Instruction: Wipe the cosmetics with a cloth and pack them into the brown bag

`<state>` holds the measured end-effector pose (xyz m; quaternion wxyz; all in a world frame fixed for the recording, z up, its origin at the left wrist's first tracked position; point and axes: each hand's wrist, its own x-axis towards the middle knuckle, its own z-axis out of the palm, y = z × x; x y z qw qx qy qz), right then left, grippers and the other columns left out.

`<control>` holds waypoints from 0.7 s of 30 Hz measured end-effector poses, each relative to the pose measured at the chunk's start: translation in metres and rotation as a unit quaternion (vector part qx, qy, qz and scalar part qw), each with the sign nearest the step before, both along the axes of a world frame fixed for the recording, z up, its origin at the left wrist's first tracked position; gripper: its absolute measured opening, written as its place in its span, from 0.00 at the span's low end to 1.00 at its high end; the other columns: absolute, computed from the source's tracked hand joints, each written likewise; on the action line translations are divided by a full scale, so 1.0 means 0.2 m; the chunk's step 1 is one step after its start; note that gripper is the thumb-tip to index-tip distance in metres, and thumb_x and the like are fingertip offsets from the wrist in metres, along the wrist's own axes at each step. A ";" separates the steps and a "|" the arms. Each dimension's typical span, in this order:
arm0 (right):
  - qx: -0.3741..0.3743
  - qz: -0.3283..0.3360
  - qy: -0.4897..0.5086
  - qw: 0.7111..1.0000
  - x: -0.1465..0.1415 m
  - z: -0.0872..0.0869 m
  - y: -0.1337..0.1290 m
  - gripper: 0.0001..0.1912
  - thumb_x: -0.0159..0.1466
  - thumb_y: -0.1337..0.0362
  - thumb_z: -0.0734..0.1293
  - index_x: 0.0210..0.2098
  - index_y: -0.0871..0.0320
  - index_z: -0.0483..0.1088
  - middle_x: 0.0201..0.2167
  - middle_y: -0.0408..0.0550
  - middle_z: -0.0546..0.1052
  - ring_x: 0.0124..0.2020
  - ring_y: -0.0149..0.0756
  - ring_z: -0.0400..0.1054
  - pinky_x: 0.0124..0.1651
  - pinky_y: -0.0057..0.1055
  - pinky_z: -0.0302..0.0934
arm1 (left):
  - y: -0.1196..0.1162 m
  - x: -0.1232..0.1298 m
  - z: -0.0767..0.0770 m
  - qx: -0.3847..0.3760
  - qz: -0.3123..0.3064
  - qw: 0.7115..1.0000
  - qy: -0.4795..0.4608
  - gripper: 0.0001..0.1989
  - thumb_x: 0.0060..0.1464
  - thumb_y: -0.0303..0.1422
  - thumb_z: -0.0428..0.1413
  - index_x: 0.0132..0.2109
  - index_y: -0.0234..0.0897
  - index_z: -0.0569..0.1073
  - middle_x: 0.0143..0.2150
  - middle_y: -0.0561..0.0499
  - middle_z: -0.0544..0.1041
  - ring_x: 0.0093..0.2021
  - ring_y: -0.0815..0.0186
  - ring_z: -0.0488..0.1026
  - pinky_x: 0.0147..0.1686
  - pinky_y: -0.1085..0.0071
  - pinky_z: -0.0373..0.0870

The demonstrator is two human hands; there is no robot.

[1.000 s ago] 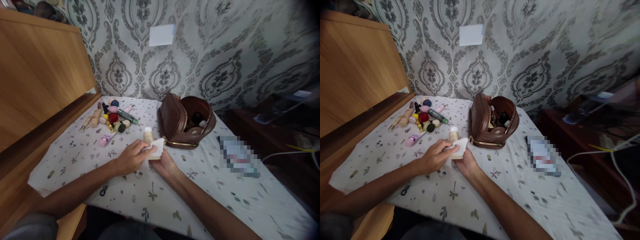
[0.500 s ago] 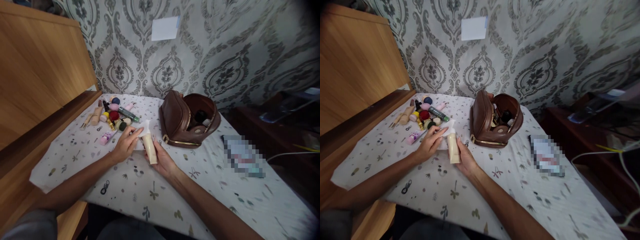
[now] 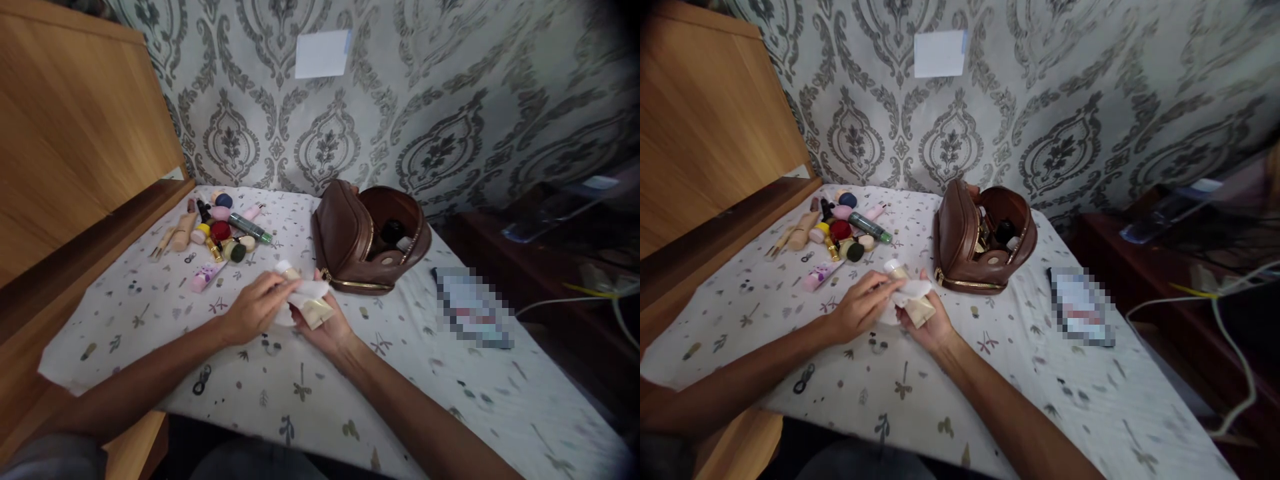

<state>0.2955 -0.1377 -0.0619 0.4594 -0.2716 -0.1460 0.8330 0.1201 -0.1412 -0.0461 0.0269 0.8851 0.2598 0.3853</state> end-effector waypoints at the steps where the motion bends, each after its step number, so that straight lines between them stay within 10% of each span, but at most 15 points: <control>1: -0.011 0.003 0.013 1.000 0.00 0.00 0.00 0.12 0.63 0.54 0.70 0.34 0.58 0.73 0.27 0.43 0.79 0.28 0.33 0.73 0.30 0.27 0.69 | 0.01 -0.01 0.00 -0.010 0.031 0.999 -0.010 0.24 0.67 0.26 0.44 0.68 0.36 0.59 0.45 0.44 0.67 0.44 0.62 0.67 0.45 0.66 0.70; 6: -0.006 0.018 0.014 1.000 -0.02 -0.01 0.00 0.10 0.62 0.60 0.71 0.37 0.60 0.74 0.27 0.44 0.80 0.27 0.33 0.72 0.33 0.29 0.68 | 0.02 -0.03 -0.01 -0.046 0.093 0.995 -0.017 0.25 0.68 0.28 0.42 0.70 0.37 0.54 0.44 0.46 0.67 0.46 0.61 0.67 0.47 0.64 0.70; 12: 0.064 0.009 0.006 0.998 -0.01 0.06 0.02 0.17 0.57 0.56 0.75 0.38 0.61 0.71 0.28 0.45 0.79 0.28 0.35 0.73 0.33 0.30 0.69 | -0.04 0.02 -0.01 -0.050 0.016 0.998 -0.022 0.24 0.66 0.25 0.43 0.67 0.39 0.58 0.46 0.45 0.70 0.45 0.62 0.70 0.45 0.67 0.71; 21: 0.184 -0.051 -0.166 0.967 0.46 0.44 -0.11 0.22 0.59 0.51 0.73 0.47 0.55 0.68 0.34 0.48 0.80 0.28 0.34 0.74 0.29 0.28 0.68 | 0.04 0.19 0.21 -0.227 -0.090 0.969 -0.042 0.12 0.65 0.25 0.40 0.40 0.38 0.67 0.28 0.54 0.67 0.27 0.68 0.66 0.29 0.72 0.62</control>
